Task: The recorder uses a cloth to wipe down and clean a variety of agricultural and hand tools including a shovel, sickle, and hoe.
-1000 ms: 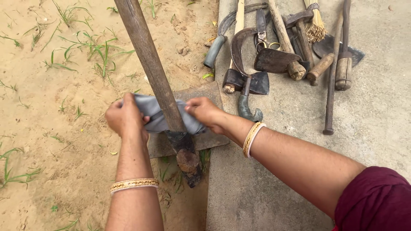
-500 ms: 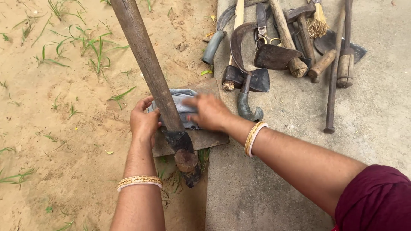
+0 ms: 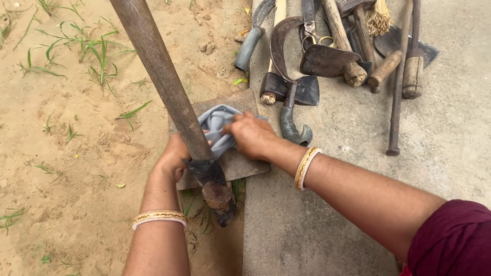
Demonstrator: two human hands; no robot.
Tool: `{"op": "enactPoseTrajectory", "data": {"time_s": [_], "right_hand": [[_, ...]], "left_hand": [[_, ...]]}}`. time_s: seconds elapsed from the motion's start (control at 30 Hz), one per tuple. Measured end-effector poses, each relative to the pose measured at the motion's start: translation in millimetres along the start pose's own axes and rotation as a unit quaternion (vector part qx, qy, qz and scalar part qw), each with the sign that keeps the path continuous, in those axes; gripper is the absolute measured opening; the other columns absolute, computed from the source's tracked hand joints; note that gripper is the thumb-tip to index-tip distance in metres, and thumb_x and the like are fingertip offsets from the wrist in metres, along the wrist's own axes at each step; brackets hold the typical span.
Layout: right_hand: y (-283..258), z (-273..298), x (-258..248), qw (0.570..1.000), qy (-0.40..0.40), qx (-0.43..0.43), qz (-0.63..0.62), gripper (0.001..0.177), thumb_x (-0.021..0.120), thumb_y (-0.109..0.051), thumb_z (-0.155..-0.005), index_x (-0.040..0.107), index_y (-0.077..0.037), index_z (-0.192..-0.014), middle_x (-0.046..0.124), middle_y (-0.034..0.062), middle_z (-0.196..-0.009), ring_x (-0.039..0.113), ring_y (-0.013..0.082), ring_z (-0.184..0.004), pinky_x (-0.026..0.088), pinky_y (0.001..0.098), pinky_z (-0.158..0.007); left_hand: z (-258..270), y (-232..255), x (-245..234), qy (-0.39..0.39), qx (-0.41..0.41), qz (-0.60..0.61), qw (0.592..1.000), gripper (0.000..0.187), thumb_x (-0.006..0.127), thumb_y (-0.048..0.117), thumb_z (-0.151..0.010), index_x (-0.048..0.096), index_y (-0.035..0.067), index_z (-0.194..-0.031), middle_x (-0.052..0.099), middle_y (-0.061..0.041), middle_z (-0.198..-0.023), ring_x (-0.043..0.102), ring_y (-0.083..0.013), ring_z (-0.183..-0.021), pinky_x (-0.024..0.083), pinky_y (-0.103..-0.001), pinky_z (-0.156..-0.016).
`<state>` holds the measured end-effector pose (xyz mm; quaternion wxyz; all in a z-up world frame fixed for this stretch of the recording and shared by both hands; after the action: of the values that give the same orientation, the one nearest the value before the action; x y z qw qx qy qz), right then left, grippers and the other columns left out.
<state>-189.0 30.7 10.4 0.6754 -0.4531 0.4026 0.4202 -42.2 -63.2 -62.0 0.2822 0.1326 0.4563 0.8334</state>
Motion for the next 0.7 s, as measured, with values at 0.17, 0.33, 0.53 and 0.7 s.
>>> {"op": "enactPoseTrajectory", "data": {"time_s": [0.17, 0.33, 0.53, 0.7], "right_hand": [[15.4, 5.4, -16.1, 0.994, 0.107, 0.000, 0.001, 0.045, 0.069, -0.003, -0.088, 0.070, -0.022, -0.129, 0.063, 0.0100, -0.132, 0.055, 0.0284, -0.124, 0.051, 0.0435, -0.105], [-12.7, 2.6, 8.2, 0.999, 0.008, -0.017, -0.035, 0.067, 0.062, 0.000, -0.089, 0.050, -0.025, -0.150, 0.057, 0.0103, -0.140, 0.056, 0.0306, -0.118, 0.051, 0.0478, -0.100], [-44.7, 7.8, 16.2, 0.987, -0.013, -0.160, -0.020, 0.036, 0.073, -0.008, -0.087, 0.070, -0.011, -0.122, 0.071, 0.0092, -0.128, 0.063, 0.0284, -0.122, 0.053, 0.0428, -0.106], [-8.0, 5.7, 0.3, 0.991, -0.092, 0.014, 0.100, 0.035, 0.064, -0.007, -0.096, 0.068, -0.014, -0.130, 0.070, 0.0115, -0.120, 0.070, 0.0236, -0.108, 0.064, 0.0393, -0.090]], "left_hand": [[18.6, 6.1, 17.5, -0.021, -0.006, 0.121, 0.992, 0.037, 0.072, 0.000, -0.088, 0.069, 0.000, -0.125, 0.073, -0.015, -0.096, 0.070, -0.0223, -0.073, 0.060, -0.033, -0.061], [1.5, -6.6, -32.6, 0.197, 0.003, 0.133, 0.971, 0.036, 0.054, 0.003, -0.095, 0.066, 0.010, -0.128, 0.077, -0.013, -0.107, 0.074, -0.0156, -0.077, 0.060, -0.027, -0.062], [3.2, -20.1, -65.6, 0.336, 0.030, 0.108, 0.935, 0.045, 0.046, -0.010, -0.093, 0.076, 0.006, -0.122, 0.074, -0.012, -0.124, 0.072, -0.0127, -0.103, 0.055, -0.023, -0.085], [6.5, -16.4, -31.5, 0.111, -0.056, 0.033, 0.992, 0.024, 0.048, 0.017, -0.109, 0.066, 0.003, -0.117, 0.060, -0.008, -0.092, 0.051, -0.0137, -0.073, 0.046, -0.030, -0.061]]}}
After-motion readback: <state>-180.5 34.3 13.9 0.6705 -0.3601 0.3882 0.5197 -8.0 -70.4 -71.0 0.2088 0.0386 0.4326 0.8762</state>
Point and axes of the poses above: each hand's wrist, its own z-axis away from the middle knuckle, its own x-axis out of the palm, y = z × x, the point moved 7 cm from there along -z, towards the middle knuckle
